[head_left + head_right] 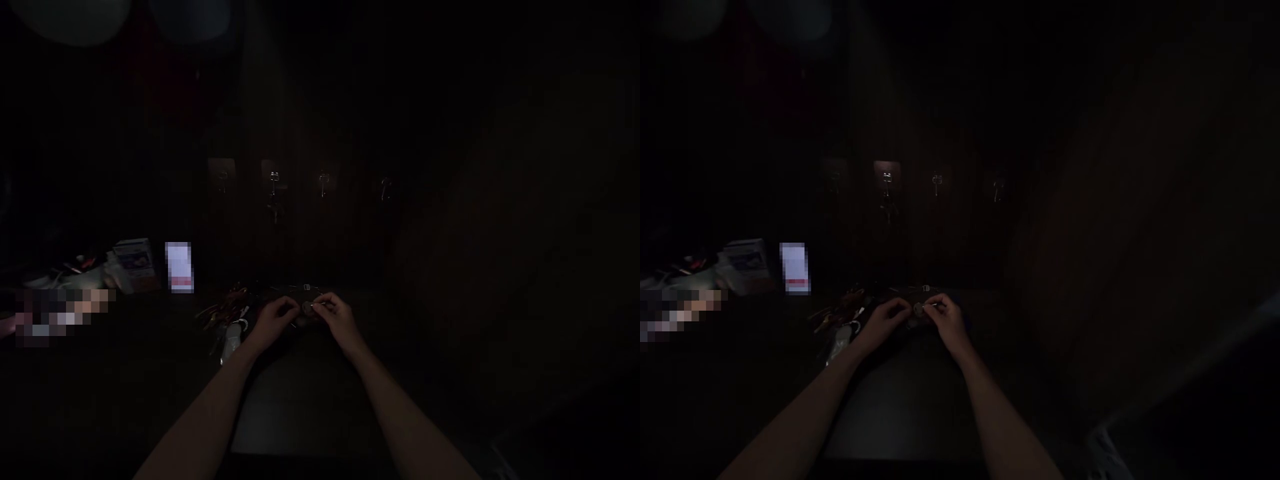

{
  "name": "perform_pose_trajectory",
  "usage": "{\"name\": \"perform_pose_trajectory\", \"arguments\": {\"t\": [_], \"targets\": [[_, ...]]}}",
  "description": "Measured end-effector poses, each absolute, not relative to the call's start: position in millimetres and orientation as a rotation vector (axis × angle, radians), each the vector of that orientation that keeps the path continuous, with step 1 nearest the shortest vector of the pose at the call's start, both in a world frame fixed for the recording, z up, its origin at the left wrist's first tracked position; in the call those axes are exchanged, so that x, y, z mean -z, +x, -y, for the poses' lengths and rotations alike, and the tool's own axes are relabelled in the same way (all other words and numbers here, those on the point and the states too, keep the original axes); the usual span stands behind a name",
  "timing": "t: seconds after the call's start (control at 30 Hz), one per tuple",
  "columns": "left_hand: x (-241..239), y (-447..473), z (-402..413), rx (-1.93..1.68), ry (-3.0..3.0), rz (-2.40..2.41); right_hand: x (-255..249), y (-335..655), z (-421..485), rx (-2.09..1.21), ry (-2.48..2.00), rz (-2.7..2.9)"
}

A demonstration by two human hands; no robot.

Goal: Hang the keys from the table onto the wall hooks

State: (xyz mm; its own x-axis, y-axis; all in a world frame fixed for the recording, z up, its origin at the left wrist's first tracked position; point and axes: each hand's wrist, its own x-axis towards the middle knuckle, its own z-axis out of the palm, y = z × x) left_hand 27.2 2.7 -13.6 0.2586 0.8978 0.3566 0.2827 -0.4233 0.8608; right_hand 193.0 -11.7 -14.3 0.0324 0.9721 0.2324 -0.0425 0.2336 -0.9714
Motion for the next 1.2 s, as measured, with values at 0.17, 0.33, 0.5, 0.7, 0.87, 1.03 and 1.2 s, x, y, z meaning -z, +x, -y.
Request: {"name": "perform_pose_trajectory", "arguments": {"t": [0.17,0.33,0.5,0.7,0.87,1.03,1.2], "targets": [[12,29,0,-1.143,1.833,-0.972,14,194,12,-1.019,-1.008,1.263],[12,30,2,-1.097,1.826,-0.963,13,193,13,-1.002,-0.979,1.287],[13,28,-1,-1.149,1.855,-1.028,9,193,18,-0.946,-0.943,1.371],[9,24,-3,-1.282,1.766,-1.117,4,193,23,-1.005,-0.925,1.427],[5,24,-1,-1.297,1.658,-1.121,4,193,23,-0.959,-0.967,1.443],[8,27,-1,-1.222,1.669,-1.045,8,191,20,-0.822,-1.048,1.497],[11,30,-1,-1.186,1.683,-1.023,11,188,19,-0.762,-1.081,1.549]]}}
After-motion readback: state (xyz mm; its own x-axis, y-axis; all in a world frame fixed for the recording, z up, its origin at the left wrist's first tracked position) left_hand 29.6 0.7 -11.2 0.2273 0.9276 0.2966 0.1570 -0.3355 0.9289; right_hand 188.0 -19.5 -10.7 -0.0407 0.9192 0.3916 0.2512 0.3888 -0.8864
